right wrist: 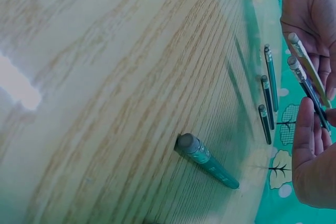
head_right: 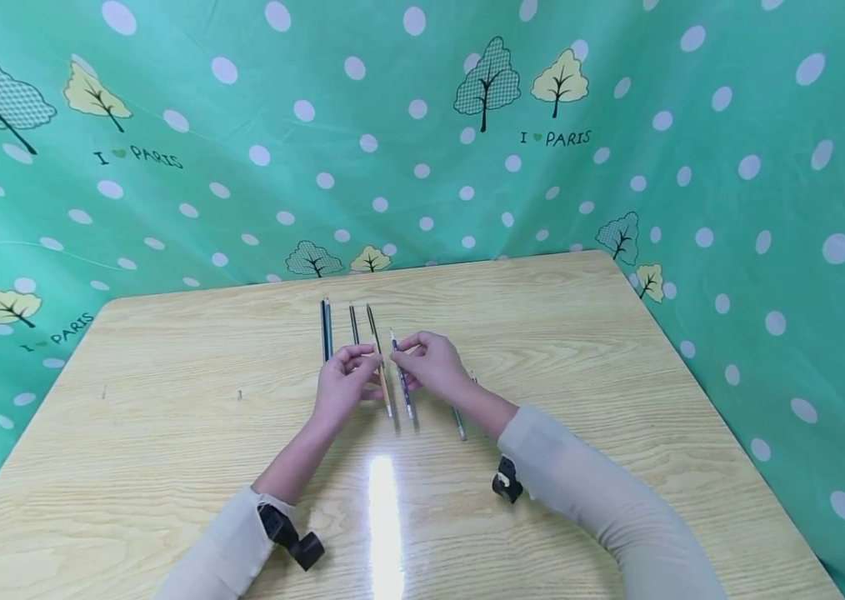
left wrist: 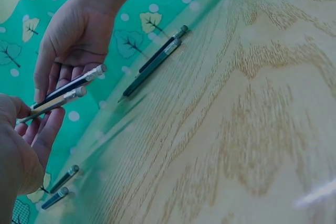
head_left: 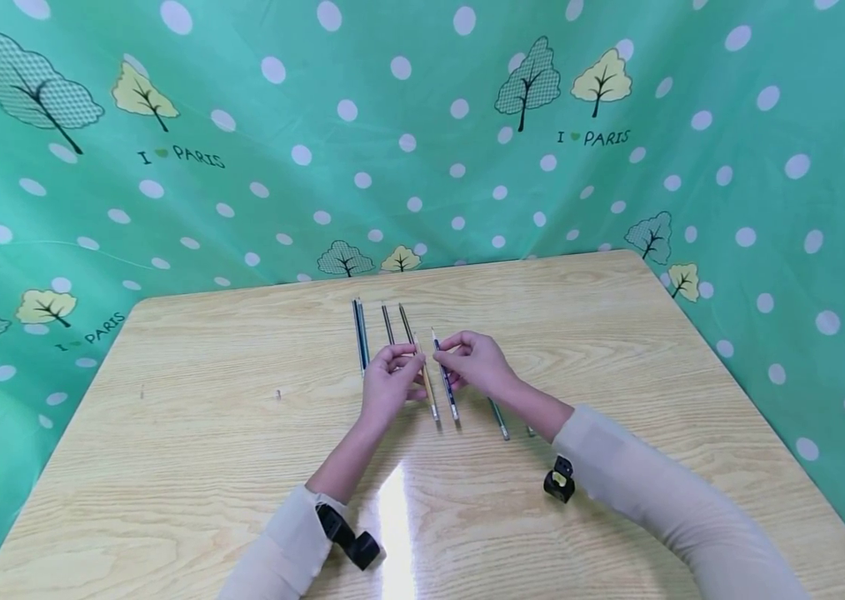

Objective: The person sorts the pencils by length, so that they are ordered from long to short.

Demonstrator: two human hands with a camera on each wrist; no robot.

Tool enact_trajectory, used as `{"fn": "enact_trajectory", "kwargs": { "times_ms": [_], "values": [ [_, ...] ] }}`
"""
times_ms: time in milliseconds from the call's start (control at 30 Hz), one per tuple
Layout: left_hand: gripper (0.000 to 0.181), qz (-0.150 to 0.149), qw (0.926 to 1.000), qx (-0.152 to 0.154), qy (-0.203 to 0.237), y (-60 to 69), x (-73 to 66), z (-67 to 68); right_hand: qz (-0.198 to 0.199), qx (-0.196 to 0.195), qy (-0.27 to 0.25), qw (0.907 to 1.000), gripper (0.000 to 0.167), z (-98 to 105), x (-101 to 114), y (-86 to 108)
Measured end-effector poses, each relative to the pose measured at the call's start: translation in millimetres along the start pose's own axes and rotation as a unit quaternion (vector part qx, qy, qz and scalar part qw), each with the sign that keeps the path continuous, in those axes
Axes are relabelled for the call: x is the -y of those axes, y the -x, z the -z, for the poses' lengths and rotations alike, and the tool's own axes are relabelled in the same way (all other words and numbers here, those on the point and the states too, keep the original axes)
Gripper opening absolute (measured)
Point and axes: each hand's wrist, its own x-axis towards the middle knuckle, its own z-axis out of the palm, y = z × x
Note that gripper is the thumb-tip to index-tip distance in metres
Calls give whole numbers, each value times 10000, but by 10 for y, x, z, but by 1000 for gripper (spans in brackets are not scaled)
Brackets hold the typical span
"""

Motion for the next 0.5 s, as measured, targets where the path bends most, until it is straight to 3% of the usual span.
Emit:
{"fn": "enact_trajectory", "kwargs": {
  "times_ms": [267,500],
  "values": [
    [31,-4,10000,-27,38,-14,29,-3,-24,-17,-10,10000,25,8,-9,6],
    [32,34,9999,-66,138,-157,228,33,-28,-7,-19,10000,25,8,-26,2]
  ]
}}
